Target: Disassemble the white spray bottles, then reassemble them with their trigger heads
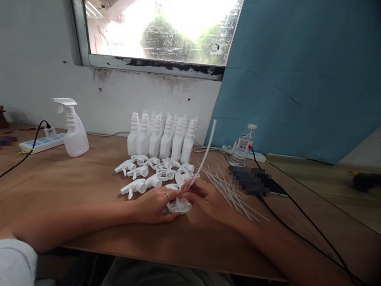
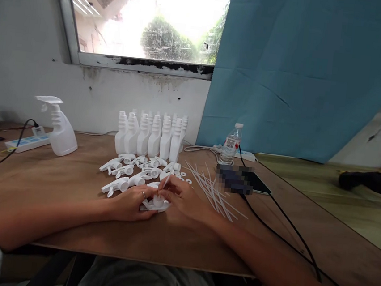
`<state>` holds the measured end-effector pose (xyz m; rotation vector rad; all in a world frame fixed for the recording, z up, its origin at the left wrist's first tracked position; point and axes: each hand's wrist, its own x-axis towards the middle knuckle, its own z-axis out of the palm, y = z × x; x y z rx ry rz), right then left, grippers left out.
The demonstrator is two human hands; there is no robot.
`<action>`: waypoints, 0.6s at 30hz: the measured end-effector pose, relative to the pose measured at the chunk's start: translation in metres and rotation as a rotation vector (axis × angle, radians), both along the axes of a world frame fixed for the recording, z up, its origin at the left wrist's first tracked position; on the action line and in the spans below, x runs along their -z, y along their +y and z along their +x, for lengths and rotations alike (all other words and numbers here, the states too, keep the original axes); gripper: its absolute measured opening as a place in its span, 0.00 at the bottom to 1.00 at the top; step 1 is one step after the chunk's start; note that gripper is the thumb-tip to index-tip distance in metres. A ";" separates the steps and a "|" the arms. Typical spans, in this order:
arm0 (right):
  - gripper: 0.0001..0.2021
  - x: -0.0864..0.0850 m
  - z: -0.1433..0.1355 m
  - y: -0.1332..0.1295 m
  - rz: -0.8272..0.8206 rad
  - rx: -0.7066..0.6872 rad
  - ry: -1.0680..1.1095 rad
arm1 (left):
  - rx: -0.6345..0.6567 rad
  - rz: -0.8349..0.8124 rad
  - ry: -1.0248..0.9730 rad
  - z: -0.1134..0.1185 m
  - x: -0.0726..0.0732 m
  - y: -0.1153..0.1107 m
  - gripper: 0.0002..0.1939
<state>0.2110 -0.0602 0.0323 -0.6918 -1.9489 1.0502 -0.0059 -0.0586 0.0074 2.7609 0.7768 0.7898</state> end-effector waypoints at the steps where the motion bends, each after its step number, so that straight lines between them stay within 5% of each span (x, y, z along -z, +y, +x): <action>1: 0.12 -0.001 0.000 -0.002 0.058 0.025 -0.029 | -0.008 -0.004 0.001 0.000 0.000 0.000 0.18; 11: 0.11 0.000 0.001 0.000 0.081 0.016 0.001 | 0.008 0.019 -0.032 0.001 -0.004 -0.005 0.17; 18: 0.07 -0.006 0.003 -0.003 0.243 0.056 -0.150 | -0.007 0.009 -0.026 -0.001 0.002 -0.002 0.18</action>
